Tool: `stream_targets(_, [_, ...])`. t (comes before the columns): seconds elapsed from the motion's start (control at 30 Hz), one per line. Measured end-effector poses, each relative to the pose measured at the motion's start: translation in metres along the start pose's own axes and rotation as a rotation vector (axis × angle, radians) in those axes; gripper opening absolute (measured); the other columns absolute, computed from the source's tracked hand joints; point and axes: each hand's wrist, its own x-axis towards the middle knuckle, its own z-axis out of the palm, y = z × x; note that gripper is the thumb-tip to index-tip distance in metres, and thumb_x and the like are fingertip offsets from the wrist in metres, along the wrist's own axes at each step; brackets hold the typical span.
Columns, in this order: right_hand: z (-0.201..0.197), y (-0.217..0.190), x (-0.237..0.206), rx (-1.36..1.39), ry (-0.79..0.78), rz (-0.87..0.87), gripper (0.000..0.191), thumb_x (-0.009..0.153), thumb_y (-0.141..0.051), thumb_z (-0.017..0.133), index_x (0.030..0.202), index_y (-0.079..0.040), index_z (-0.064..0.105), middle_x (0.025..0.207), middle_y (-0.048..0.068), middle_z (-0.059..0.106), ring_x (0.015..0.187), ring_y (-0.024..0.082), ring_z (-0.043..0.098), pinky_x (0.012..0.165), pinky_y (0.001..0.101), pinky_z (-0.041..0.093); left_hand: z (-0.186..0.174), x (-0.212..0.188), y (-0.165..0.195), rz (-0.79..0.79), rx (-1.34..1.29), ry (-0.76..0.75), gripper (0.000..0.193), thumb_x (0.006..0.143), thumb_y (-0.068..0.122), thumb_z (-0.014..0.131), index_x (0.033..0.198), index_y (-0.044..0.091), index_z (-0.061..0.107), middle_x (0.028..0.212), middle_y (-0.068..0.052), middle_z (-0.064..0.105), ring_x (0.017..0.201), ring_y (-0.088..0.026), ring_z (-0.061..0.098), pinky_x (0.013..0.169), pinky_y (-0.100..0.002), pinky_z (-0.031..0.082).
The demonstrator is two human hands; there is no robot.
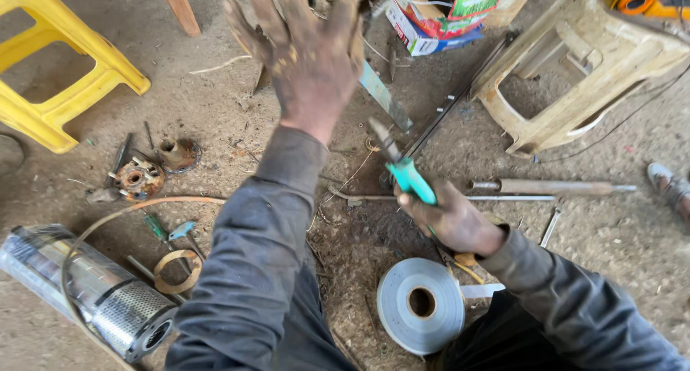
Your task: The person uses pliers to pull and cut copper windings from a motor stator. They repeatedly grip, pull, and snip the wires, clearing the stator bore throughout the clip.
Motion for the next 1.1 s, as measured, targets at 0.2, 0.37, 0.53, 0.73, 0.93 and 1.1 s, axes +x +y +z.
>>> stream_targets(0.2, [-0.005, -0.011, -0.060, -0.310, -0.052, -0.185, 0.025, 0.097, -0.028, 0.066, 0.106, -0.004, 0.063, 0.076, 0.009, 0.062, 0.066, 0.026, 0.062, 0.062, 0.0410, 0.049, 0.036, 0.014, 0.014, 0.040, 0.286, -0.404, 0.041, 0.099, 0.025, 0.059, 0.138, 0.013, 0.057, 0.133, -0.032, 0.056, 0.126, -0.048, 0.049, 0.097, -0.068, 0.040])
stream_targets(0.37, [-0.016, -0.018, -0.071, -0.305, -0.071, -0.099, 0.031, 0.095, -0.033, 0.067, 0.109, -0.006, 0.061, 0.073, 0.016, 0.063, 0.065, 0.034, 0.064, 0.061, 0.0458, 0.049, 0.029, 0.023, 0.003, 0.408, 0.479, -0.055, 0.008, 0.096, 0.014, 0.061, 0.098, 0.012, 0.069, 0.096, -0.002, 0.068, 0.088, -0.020, 0.065, 0.073, -0.038, 0.051])
stream_targets(0.53, [-0.032, -0.012, -0.070, -0.301, -0.055, -0.108, 0.038, 0.093, -0.035, 0.067, 0.116, -0.006, 0.060, 0.078, 0.016, 0.070, 0.069, 0.034, 0.072, 0.061, 0.0459, 0.054, -0.024, 0.051, -0.025, 0.708, 0.418, -0.144, 0.015, 0.090, 0.014, 0.061, 0.085, 0.025, 0.069, 0.064, 0.006, 0.059, 0.059, -0.012, 0.058, 0.057, -0.032, 0.042])
stream_targets(0.73, [-0.036, -0.012, -0.073, -0.308, -0.039, -0.150, 0.039, 0.093, -0.033, 0.068, 0.119, -0.005, 0.060, 0.076, 0.016, 0.071, 0.073, 0.037, 0.074, 0.060, 0.0472, 0.055, -0.043, 0.056, -0.027, 0.720, 0.331, -0.080, 0.007, 0.095, 0.028, 0.066, 0.097, 0.025, 0.072, 0.077, 0.004, 0.063, 0.071, -0.015, 0.064, 0.067, -0.036, 0.045])
stream_targets(0.93, [-0.021, -0.010, -0.072, -0.382, -0.111, -0.146, 0.041, 0.091, -0.035, 0.070, 0.118, -0.005, 0.059, 0.074, 0.017, 0.070, 0.072, 0.039, 0.073, 0.061, 0.0484, 0.055, -0.023, 0.042, -0.033, 0.587, 0.436, -0.145, 0.021, 0.092, 0.042, 0.067, 0.088, 0.023, 0.072, 0.073, 0.003, 0.063, 0.067, -0.017, 0.063, 0.057, -0.037, 0.046])
stream_targets(1.1, [-0.010, -0.003, -0.063, -0.329, -0.123, -0.077, 0.043, 0.093, -0.034, 0.067, 0.121, -0.005, 0.055, 0.074, 0.017, 0.070, 0.066, 0.036, 0.074, 0.061, 0.0458, 0.056, 0.008, 0.016, -0.017, 0.402, 0.446, -0.255, 0.014, 0.102, 0.022, 0.062, 0.099, 0.011, 0.069, 0.095, -0.011, 0.067, 0.080, -0.030, 0.065, 0.061, -0.049, 0.049])
